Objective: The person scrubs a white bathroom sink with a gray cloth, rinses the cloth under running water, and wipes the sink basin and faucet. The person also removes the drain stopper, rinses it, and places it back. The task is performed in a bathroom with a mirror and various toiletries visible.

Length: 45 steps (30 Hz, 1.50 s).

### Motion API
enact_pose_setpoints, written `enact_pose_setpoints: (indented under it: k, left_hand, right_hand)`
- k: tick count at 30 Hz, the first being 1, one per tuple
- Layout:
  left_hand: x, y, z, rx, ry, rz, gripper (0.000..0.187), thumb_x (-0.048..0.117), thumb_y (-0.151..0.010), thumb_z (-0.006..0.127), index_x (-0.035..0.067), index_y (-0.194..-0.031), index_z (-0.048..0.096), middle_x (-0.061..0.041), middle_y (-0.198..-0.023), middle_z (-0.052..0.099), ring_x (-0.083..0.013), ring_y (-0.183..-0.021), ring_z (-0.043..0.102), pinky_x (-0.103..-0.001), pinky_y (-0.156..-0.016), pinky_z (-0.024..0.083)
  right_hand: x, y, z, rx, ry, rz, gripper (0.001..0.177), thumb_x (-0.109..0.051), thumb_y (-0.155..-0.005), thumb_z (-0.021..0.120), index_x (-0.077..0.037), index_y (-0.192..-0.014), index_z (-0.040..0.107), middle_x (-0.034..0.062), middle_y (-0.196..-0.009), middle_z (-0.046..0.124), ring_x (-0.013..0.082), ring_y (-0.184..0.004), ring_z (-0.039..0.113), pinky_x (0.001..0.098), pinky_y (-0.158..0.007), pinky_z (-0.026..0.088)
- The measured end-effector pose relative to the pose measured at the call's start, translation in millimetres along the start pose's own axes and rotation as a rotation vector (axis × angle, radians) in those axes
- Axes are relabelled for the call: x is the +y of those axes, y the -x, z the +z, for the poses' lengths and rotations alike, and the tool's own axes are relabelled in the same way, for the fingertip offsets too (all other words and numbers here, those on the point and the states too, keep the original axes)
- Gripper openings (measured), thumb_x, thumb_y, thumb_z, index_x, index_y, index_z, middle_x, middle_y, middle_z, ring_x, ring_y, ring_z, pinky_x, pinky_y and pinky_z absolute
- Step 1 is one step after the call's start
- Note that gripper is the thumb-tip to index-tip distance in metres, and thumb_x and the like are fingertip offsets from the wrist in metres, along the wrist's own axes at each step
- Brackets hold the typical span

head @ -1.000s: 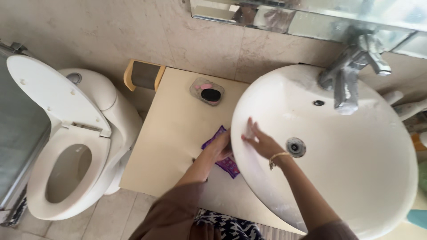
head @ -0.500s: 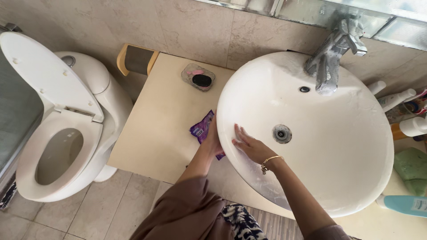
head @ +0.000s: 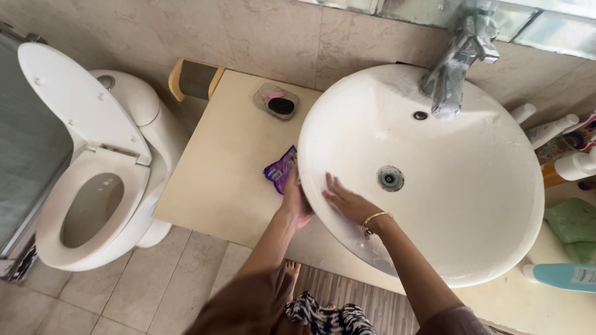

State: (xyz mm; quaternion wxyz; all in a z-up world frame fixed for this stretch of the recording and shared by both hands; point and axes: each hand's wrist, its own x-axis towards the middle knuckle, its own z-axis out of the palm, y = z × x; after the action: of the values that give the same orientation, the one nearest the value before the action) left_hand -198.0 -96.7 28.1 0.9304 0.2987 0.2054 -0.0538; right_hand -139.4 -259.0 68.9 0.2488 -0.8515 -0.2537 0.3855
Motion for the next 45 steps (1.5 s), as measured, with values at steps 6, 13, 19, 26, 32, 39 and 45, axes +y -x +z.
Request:
enact_pose_setpoints:
  k: [6, 13, 19, 26, 32, 39, 45]
  left_hand:
    - [5, 3, 9, 0.121, 0.103, 0.18, 0.09, 0.075, -0.093, 0.029, 0.011, -0.157, 0.036, -0.017, -0.156, 0.046, -0.0347, -0.142, 0.047, -0.051, -0.115, 0.04]
    - [-60, 75, 41, 0.096, 0.14, -0.037, 0.092, 0.078, -0.089, 0.026, 0.014, -0.154, 0.039, -0.01, -0.156, 0.047, -0.0283, -0.144, 0.044, -0.05, -0.117, 0.036]
    - [-33, 43, 40, 0.305, 0.199, 0.072, 0.101, 0.084, -0.092, 0.025, 0.005, -0.152, 0.043, -0.02, -0.155, 0.046, -0.0357, -0.142, 0.043, -0.05, -0.113, 0.037]
    - [-64, 71, 59, 0.121, 0.211, -0.086, 0.1, 0.082, -0.085, 0.023, 0.014, -0.157, 0.033, -0.016, -0.16, 0.035, -0.0353, -0.144, 0.036, -0.06, -0.112, 0.035]
    - [-54, 69, 67, 0.257, 0.138, -0.067, 0.111, 0.089, -0.083, 0.02, 0.009, -0.159, 0.028, -0.022, -0.153, 0.039, -0.0405, -0.141, 0.038, -0.06, -0.114, 0.034]
    - [-81, 70, 60, 0.256, 0.346, 0.05, 0.106, 0.087, -0.085, 0.025, 0.005, -0.15, 0.043, -0.023, -0.144, 0.051, -0.0396, -0.133, 0.049, -0.056, -0.11, 0.041]
    - [-136, 73, 74, 0.09, 0.238, -0.124, 0.077, 0.068, -0.096, 0.028, 0.007, -0.137, 0.052, -0.018, -0.131, 0.056, -0.0333, -0.123, 0.055, -0.055, -0.103, 0.048]
  right_hand:
    - [19, 20, 1, -0.193, 0.12, -0.033, 0.078, -0.061, -0.101, 0.02, -0.022, -0.163, -0.006, 0.0093, -0.171, 0.0, 0.0271, -0.154, 0.021, 0.0375, -0.126, 0.017]
    - [34, 56, 9, -0.173, 0.252, -0.102, 0.067, -0.055, -0.101, 0.014, -0.028, -0.162, 0.008, -0.0008, -0.173, 0.002, 0.0184, -0.158, 0.007, 0.0364, -0.127, 0.011]
    - [48, 84, 14, -0.151, 0.278, 0.009, 0.063, -0.05, -0.105, 0.014, -0.024, -0.162, 0.007, -0.0003, -0.172, 0.005, 0.0197, -0.157, 0.007, 0.0353, -0.127, 0.012]
    - [57, 83, 24, -0.087, 0.262, 0.102, 0.064, -0.053, -0.105, 0.014, -0.027, -0.163, 0.011, 0.0038, -0.169, 0.014, 0.0215, -0.156, 0.015, 0.034, -0.127, 0.017]
    - [68, 89, 25, -0.014, 0.338, -0.03, 0.065, -0.051, -0.105, 0.012, -0.021, -0.162, 0.019, 0.0042, -0.169, 0.02, 0.0239, -0.155, 0.019, 0.0364, -0.125, 0.02]
    - [76, 98, 32, -0.007, 0.313, 0.103, 0.061, -0.05, -0.107, 0.016, -0.024, -0.161, 0.023, 0.0006, -0.166, 0.025, 0.0202, -0.154, 0.024, 0.0344, -0.126, 0.021]
    - [79, 101, 30, 0.11, 0.54, -0.14, 0.057, -0.043, -0.106, 0.015, -0.023, -0.155, 0.036, 0.0002, -0.166, 0.031, 0.0257, -0.149, 0.032, 0.0401, -0.121, 0.028]
